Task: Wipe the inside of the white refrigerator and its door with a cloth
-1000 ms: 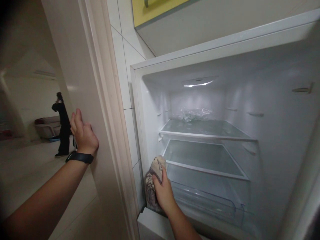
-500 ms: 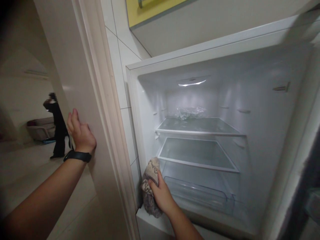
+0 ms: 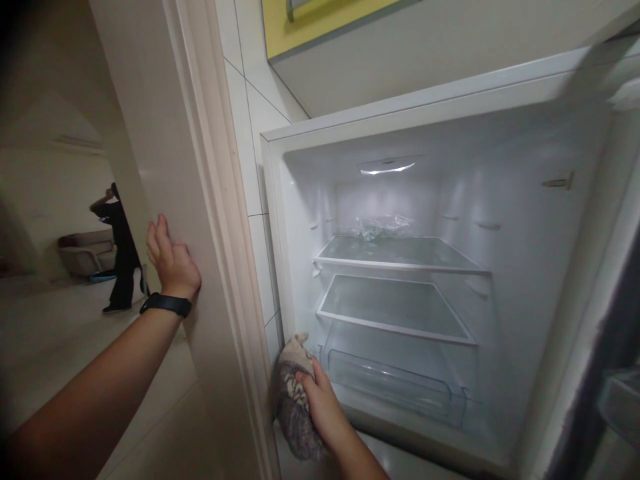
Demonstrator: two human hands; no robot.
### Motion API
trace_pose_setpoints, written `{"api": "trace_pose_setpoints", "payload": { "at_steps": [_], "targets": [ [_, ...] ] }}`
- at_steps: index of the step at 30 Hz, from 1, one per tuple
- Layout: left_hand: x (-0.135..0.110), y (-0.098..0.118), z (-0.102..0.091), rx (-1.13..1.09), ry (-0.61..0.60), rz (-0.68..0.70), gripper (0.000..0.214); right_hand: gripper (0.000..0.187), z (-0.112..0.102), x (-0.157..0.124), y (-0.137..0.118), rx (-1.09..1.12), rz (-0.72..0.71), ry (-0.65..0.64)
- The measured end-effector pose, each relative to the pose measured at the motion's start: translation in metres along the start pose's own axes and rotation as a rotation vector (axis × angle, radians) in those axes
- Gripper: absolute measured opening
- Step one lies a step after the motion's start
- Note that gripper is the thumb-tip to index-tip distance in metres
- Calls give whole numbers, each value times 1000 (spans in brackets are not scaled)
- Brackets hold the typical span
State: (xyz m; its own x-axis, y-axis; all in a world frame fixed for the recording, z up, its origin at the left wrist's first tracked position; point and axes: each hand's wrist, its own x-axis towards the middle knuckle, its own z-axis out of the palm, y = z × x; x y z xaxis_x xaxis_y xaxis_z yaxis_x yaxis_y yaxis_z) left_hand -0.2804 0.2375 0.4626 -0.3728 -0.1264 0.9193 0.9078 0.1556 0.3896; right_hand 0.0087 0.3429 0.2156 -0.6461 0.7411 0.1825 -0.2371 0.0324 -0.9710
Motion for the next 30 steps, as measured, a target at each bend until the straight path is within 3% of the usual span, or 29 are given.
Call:
{"api": "trace_pose_setpoints", "payload": {
  "at_steps": [3, 6, 9, 14, 24, 30],
  "targets": [
    [1, -4, 1, 14, 1, 0, 69, 55, -4, 19, -39, -179, -175, 58],
    [2, -4, 2, 11, -3, -10, 70, 59, -3, 46, -95, -590, -484, 209],
    [1, -1, 2, 1, 10, -13, 69, 58, 7, 75, -154, -976, -773, 256],
    [0, 1, 1, 0, 8, -4, 67, 62, 30, 109, -232, -1365, -1020, 344],
    [-1, 2, 0, 3, -5, -4, 67, 58, 66, 145, -370, -1514, -1218, 463],
    [-3, 5, -2, -1, -8, 1, 67, 48, 76, 152, -401, -1604, -1269, 433]
  ]
}}
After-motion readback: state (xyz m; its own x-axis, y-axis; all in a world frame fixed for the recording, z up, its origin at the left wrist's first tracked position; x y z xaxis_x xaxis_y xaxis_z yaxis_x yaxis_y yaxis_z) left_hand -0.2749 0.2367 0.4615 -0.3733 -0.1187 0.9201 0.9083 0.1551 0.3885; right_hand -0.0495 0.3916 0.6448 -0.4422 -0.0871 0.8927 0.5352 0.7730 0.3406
